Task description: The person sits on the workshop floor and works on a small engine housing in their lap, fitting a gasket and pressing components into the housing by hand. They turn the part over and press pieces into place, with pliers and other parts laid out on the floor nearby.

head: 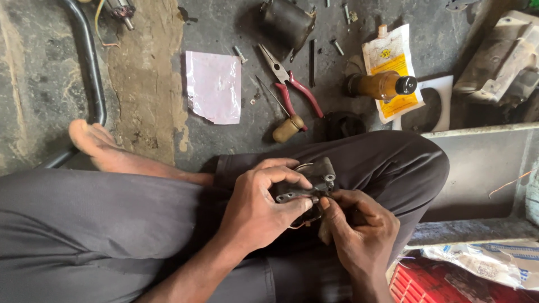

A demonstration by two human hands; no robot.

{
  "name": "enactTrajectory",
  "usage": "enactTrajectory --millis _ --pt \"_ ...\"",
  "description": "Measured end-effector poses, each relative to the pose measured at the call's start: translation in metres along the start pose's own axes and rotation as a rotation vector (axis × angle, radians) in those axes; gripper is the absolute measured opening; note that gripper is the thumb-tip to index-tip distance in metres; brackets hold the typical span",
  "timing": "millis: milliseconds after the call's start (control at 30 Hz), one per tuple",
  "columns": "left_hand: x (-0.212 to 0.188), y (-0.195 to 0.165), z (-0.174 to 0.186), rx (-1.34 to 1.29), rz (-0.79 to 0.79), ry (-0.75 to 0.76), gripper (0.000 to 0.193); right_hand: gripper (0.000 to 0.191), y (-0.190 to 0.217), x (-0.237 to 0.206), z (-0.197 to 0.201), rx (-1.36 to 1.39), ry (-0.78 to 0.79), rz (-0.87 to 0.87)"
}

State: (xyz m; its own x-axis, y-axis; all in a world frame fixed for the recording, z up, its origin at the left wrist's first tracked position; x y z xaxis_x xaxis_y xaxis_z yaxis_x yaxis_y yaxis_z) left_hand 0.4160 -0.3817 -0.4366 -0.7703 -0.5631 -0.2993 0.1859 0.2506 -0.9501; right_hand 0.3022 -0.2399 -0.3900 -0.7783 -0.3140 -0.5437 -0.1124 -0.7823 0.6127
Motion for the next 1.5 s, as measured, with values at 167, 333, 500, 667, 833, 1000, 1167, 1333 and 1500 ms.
enactTrajectory --millis 167,333,500,667,833,1000,1167,1333,1500 --pt "-0.002 -0.002 -0.001 -0.012 0.011 0.028 0.024 0.010 -0.007 0.000 0.004 0.041 -0.041 -0.007" --pt "-0.004 -0.007 -0.001 0.070 -0.103 0.069 0.033 0.011 -0.021 0.004 0.014 0.478 0.033 0.015" --pt "-0.007 -0.009 -0.001 0.053 -0.107 0.080 0.032 0.018 -0.023 0.006 0.028 0.922 0.372 -0.082" --pt "-0.010 -0.011 0.000 0.039 -0.102 0.062 0.029 0.016 -0.006 0.002 0.034 0.967 0.566 -0.019" --pt "-0.013 -0.013 0.000 0.078 -0.133 0.072 0.034 0.031 0.014 -0.009 0.029 -0.511 -0.084 0.152" --pt "-0.015 -0.014 0.000 0.053 -0.150 0.085 0.037 0.024 0.029 -0.016 0.013 -0.481 -0.050 0.258" --pt "-0.017 -0.013 0.000 0.044 -0.130 0.080 0.034 0.021 0.035 -0.017 0.008 -0.434 -0.038 0.467" --pt "-0.017 -0.012 0.000 0.071 -0.134 0.064 0.029 0.019 0.025 -0.009 0.010 -0.373 0.046 0.364" --pt "-0.017 -0.011 -0.001 0.084 -0.154 0.032 0.028 0.016 0.014 -0.005 0.011 -0.265 0.114 0.199"
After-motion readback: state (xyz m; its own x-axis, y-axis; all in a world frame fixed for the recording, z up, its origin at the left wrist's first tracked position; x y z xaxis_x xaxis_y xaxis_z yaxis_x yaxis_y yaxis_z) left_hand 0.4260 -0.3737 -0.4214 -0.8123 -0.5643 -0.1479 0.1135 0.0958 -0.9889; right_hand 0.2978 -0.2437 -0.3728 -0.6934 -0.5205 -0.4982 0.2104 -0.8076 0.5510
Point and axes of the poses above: each hand's wrist, its own x-axis towards the middle knuckle, its own z-axis out of the back of the hand, y = z × x, the point moved 3 cm from there along x, towards the middle knuckle, and after that the axes turned 11 degrees about -z, right-handed, at the moved point
